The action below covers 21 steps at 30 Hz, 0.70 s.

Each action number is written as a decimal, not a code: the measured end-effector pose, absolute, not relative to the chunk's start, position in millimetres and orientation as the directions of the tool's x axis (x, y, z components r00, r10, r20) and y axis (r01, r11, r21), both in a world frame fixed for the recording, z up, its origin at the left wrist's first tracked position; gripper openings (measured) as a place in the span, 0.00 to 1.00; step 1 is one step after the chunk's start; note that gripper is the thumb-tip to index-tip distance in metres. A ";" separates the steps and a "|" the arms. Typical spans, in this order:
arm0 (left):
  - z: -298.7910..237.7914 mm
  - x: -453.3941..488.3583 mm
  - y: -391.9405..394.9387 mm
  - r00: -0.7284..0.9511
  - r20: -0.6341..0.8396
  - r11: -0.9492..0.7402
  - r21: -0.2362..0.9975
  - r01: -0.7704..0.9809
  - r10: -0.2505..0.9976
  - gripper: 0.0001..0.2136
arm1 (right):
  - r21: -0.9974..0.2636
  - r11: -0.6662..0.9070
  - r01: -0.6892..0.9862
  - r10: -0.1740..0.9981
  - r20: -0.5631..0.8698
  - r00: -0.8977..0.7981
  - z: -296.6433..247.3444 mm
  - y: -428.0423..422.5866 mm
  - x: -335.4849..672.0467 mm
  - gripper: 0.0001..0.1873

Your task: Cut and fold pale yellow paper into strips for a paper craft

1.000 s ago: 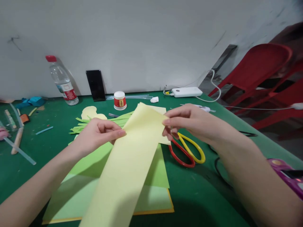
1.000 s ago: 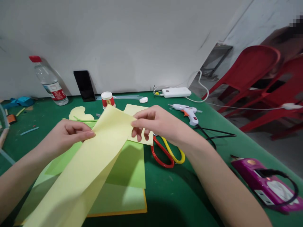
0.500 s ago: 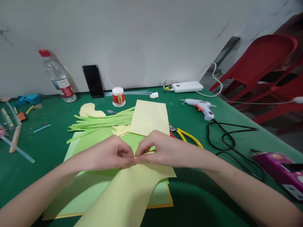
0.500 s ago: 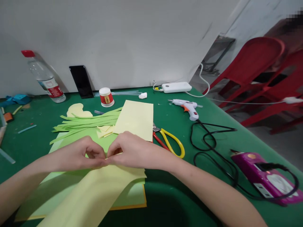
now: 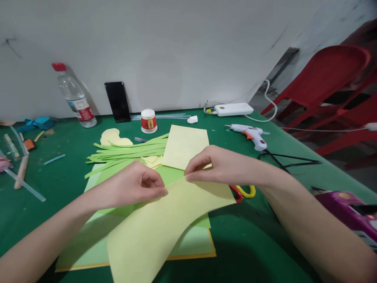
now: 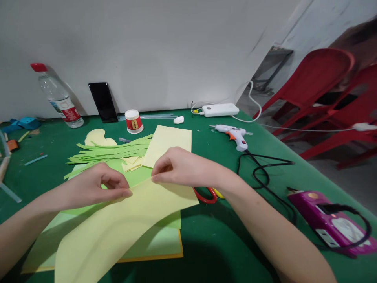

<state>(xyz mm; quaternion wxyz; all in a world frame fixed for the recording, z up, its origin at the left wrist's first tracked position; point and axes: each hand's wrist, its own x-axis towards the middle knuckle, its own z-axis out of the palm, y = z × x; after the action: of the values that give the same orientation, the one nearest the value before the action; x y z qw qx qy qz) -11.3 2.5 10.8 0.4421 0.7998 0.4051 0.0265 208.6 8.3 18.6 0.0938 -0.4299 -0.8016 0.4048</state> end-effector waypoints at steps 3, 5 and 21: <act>6.9 -8.0 -0.9 0.678 -0.317 -0.298 0.719 0.628 0.663 0.12 | -0.757 0.318 0.571 0.804 -0.105 -0.586 11.4 0.5 198.7 0.09; 4.0 -5.7 -2.8 0.681 -0.315 -0.304 0.717 0.628 0.661 0.12 | -0.778 0.337 0.531 0.796 -0.065 -0.601 6.8 -5.4 191.4 0.10; 26.4 -15.6 -7.1 0.604 -0.327 -0.291 0.650 0.702 0.727 0.14 | -0.780 0.271 0.564 0.794 -0.150 -0.589 19.3 5.1 212.0 0.07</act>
<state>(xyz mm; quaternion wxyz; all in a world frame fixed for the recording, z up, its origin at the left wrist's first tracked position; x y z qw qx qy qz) -15.6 -7.1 26.4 0.3960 0.8033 0.4447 0.0155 212.0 5.1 19.3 0.1368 -0.4323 -0.7853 0.4216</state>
